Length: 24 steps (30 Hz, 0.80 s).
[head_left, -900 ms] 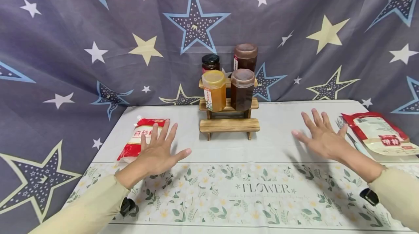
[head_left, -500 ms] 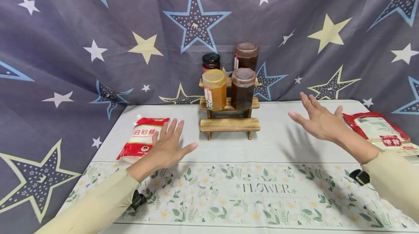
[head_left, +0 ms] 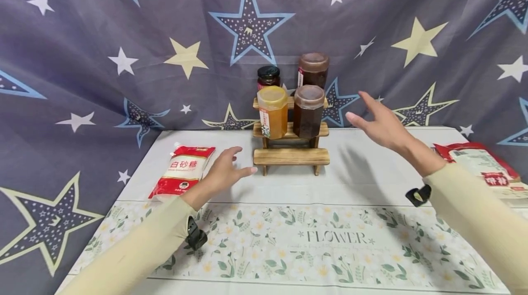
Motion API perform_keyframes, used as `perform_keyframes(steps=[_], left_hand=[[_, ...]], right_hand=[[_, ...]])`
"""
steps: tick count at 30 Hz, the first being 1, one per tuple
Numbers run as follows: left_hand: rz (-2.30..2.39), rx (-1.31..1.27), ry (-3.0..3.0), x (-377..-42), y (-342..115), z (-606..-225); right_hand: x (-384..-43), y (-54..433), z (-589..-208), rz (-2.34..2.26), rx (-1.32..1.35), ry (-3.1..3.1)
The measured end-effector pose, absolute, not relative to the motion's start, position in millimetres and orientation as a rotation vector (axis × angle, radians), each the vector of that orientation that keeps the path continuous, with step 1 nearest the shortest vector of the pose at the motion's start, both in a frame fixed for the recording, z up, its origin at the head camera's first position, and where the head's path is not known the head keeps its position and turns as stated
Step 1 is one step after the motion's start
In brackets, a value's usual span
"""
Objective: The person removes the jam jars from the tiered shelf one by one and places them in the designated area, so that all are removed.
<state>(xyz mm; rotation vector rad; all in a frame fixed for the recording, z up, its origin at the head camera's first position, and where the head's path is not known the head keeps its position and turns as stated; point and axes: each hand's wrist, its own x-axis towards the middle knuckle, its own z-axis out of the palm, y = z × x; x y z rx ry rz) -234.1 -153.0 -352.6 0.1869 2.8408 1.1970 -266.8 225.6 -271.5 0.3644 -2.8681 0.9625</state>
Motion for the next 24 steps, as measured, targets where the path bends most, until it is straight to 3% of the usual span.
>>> perform_keyframes(steps=[9,24], left_hand=[[1.575,0.008,2.55,-253.1,-142.7,-369.1],[1.822,-0.043,2.456,-258.8,-124.4,-388.8]], right_hand=[[-306.6,200.0,-241.2,1.398,0.347,-2.696],[-340.6,175.7,-221.5,1.607,0.293,-2.652]])
